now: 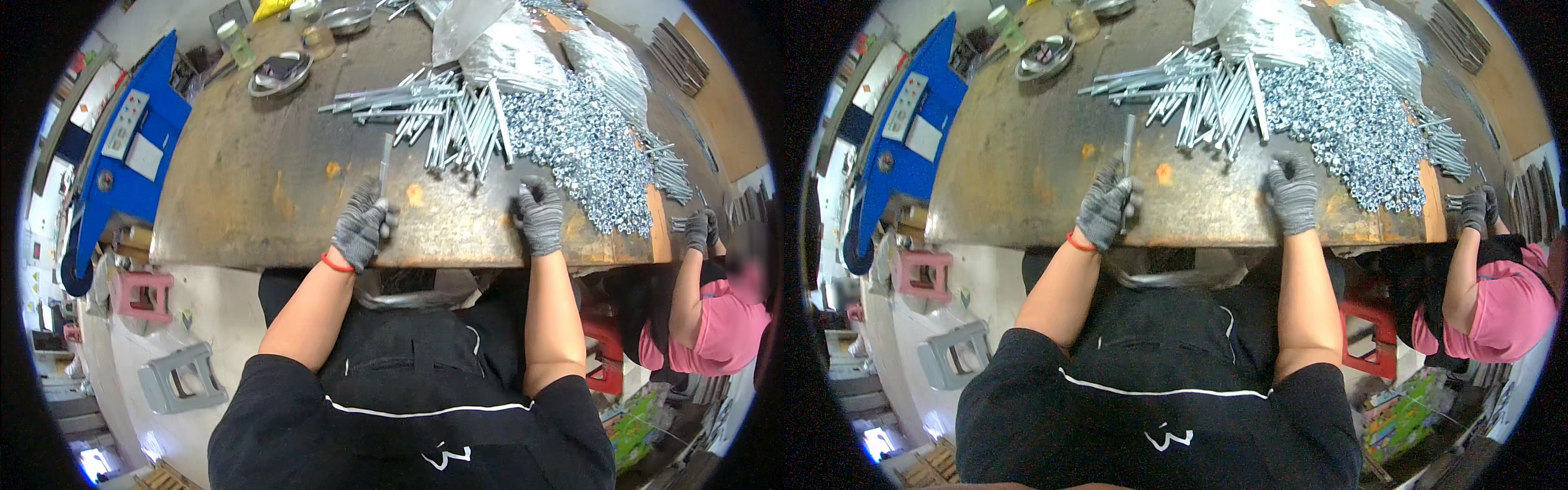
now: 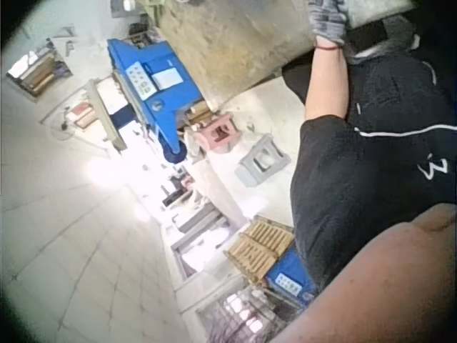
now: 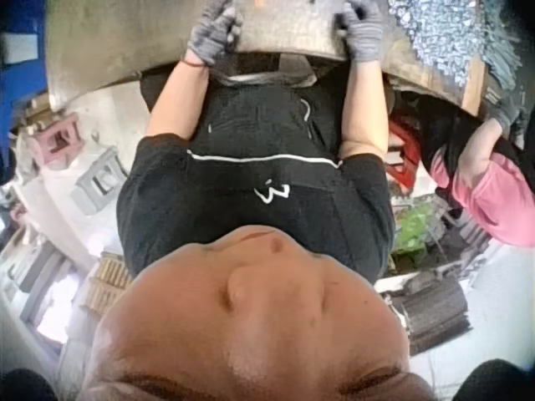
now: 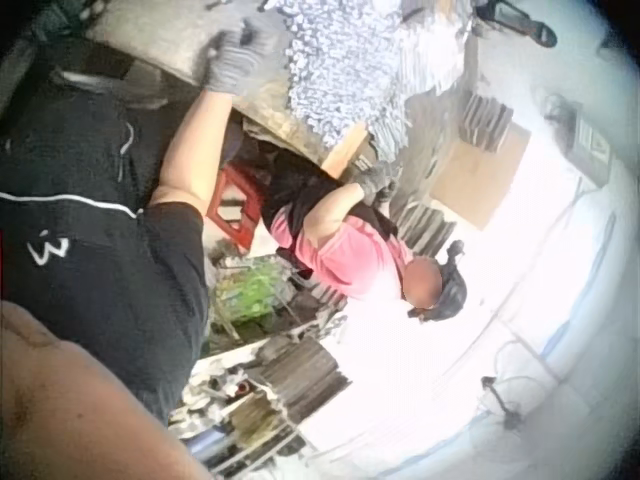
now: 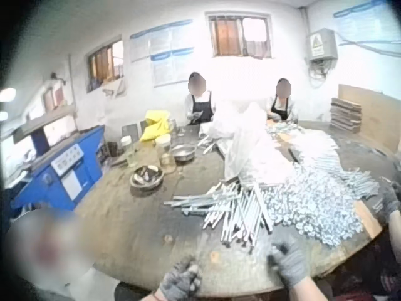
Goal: The person repeatedly picks up metal rods and small fasteners from a table, threads the fasteners onto the rods by hand, and places the assembled units back on the table. Other workers are present at the same table performing similar tasks.
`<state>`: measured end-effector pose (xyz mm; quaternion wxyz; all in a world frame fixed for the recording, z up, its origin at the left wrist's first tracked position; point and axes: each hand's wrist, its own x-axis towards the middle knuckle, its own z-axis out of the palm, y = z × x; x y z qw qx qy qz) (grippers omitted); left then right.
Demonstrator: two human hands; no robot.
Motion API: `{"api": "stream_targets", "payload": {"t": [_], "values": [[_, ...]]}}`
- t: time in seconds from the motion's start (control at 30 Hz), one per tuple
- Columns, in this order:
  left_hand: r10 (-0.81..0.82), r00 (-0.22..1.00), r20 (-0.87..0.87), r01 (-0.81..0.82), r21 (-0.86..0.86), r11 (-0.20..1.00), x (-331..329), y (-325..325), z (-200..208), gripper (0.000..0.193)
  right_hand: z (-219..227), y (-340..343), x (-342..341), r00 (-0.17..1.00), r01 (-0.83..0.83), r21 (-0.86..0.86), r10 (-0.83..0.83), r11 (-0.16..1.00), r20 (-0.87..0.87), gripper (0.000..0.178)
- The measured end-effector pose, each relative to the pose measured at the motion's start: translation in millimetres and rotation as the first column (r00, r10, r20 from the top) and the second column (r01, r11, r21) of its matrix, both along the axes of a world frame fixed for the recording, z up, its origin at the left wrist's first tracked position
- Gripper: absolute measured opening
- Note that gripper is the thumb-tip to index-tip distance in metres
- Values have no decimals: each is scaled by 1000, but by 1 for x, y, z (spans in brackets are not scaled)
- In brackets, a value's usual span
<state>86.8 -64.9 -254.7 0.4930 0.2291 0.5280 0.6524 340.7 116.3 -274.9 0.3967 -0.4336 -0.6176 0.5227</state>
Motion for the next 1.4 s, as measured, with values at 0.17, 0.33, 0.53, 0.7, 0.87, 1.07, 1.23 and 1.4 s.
{"api": "stream_targets", "payload": {"t": [0.17, 0.33, 0.53, 0.7, 0.87, 1.07, 1.23, 1.4], "values": [[-373, 860, -347, 314, -216, 925, 42, -54, 38, 25, 27, -99, -18, 899, -288, -69, 245, 955, -363, 21], [-514, 732, -448, 478, -199, 855, 57, -69, 47, 27, 64, -129, 2, 855, -452, -137, 384, 882, -347, 19], [-643, 654, -398, 627, -190, 756, 56, -71, 54, 29, 81, -126, 26, 828, -547, 380, 549, 746, 114, 16], [-532, 630, -565, 559, -144, 816, 67, -71, 43, 28, 90, -142, 31, 866, -414, 67, 370, 908, 336, 16], [-488, 648, -585, 514, -137, 847, 89, -82, 28, 27, 78, -162, 13, 988, -114, 258, 82, 959, 135, 36], [-152, 798, -584, 266, 115, 957, 79, -81, 20, 25, 98, -192, -21, 782, -458, -173, 303, 872, -544, 82], [-375, 894, -244, 349, -144, 926, 36, -92, 23, 26, 83, -192, -3, 885, -398, 2, 384, 918, -265, 48], [-722, 523, -453, 539, -480, 692, 43, -97, -8, 27, 39, -174, 8, 968, -239, 118, 227, 964, 110, 38]]}}
